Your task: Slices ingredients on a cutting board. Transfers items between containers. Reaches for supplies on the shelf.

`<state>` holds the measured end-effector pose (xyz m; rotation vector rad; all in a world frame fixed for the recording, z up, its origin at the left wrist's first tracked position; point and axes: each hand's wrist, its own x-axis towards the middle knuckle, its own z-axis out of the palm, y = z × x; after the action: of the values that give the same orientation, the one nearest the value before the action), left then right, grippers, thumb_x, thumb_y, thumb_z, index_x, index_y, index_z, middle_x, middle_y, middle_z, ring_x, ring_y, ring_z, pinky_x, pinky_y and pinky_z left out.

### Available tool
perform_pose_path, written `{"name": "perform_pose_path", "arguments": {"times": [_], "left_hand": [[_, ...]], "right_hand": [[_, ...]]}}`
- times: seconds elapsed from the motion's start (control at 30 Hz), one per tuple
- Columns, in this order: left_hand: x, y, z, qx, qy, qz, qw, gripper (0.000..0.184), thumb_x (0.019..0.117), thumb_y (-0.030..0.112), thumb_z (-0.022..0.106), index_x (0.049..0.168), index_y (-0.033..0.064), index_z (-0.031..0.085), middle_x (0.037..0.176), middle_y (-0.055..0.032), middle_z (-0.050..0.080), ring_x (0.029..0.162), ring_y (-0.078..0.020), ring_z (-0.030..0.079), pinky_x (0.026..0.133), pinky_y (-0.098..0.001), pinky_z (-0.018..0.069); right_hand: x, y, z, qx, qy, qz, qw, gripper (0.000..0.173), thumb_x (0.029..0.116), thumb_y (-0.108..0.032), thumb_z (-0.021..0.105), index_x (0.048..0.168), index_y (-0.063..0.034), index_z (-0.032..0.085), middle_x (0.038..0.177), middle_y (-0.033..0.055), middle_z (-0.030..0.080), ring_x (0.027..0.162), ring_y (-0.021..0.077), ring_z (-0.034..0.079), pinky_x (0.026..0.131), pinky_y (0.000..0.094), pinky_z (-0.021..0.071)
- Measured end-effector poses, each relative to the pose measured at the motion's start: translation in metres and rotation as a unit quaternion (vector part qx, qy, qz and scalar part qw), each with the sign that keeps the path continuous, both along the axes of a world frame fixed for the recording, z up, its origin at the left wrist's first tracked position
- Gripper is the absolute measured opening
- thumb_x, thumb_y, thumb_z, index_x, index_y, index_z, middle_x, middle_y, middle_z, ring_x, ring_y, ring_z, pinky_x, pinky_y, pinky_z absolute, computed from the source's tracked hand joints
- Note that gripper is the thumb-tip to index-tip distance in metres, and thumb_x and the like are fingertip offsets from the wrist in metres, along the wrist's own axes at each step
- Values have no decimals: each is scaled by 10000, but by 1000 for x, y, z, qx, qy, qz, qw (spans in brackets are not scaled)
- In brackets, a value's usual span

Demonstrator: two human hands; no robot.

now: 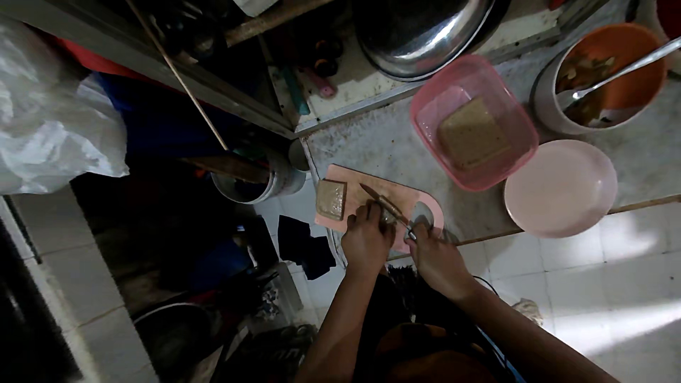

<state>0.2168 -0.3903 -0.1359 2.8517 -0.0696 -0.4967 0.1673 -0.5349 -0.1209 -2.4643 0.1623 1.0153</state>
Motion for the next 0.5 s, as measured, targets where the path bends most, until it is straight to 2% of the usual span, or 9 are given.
{"name": "perform_pose_path", "arguments": {"times": [0.07, 0.13, 0.17, 0.2, 0.3, 0.37, 0.5], "left_hand": [[-1, 0, -1, 1, 1, 5, 1000, 465, 863, 322, 760, 1272, 111, 699, 1153, -150, 685, 991, -385, 673, 694, -546, 560], [-1, -1, -1, -2, 10, 9, 1000, 485, 868, 316, 750, 1302, 112, 685, 1177, -156, 682, 1010, -388, 671, 708, -555, 559], [0, -2, 0, -3, 15, 11, 1000, 504, 872, 309, 745, 1330, 113, 673, 1197, -158, 679, 1025, -386, 668, 720, -557, 560], [0, -1, 0, -3, 12, 9, 1000, 514, 869, 308, 744, 1341, 117, 669, 1196, -156, 681, 1021, -382, 672, 712, -554, 562], [-4, -1, -4, -2, -4, 1, 1000, 508, 870, 334, 748, 1325, 120, 675, 1166, -148, 680, 994, -381, 672, 693, -545, 562], [-4, 0, -4, -1, -3, 8, 1000, 522, 866, 344, 747, 1334, 124, 670, 1171, -148, 678, 1003, -379, 670, 699, -550, 560], [-1, -2, 0, 0, 31, 28, 999, 570, 884, 349, 738, 1398, 130, 627, 1265, -156, 656, 1075, -393, 655, 761, -571, 560]], "right_hand": [[-16, -5, -4, -6, -51, -4, 999, 453, 1101, -365, 399, 1340, -10, 548, 965, 219, 702, 836, 412, 731, 695, 521, 596], [-32, -12, -7, -15, -56, -17, 998, 519, 1097, -363, 423, 1427, 30, 503, 1067, 260, 701, 890, 442, 727, 724, 538, 597], [-38, -14, -11, -24, -75, -17, 997, 545, 1093, -363, 438, 1446, 50, 483, 1068, 268, 706, 867, 442, 733, 702, 532, 601], [-40, -13, -15, -31, -97, -15, 995, 536, 1087, -352, 454, 1425, 61, 500, 1040, 267, 710, 825, 436, 737, 668, 520, 602], [-27, 0, -17, -43, -111, -8, 993, 424, 1082, -320, 471, 1305, 21, 583, 999, 244, 696, 799, 414, 731, 657, 507, 600], [-21, 2, -18, -45, -116, -1, 992, 407, 1082, -332, 461, 1277, 0, 593, 961, 231, 695, 772, 403, 730, 638, 502, 596], [-46, -17, -14, -46, -57, -21, 997, 515, 1091, -360, 446, 1424, 26, 518, 1090, 275, 699, 833, 436, 736, 694, 545, 599]]}}
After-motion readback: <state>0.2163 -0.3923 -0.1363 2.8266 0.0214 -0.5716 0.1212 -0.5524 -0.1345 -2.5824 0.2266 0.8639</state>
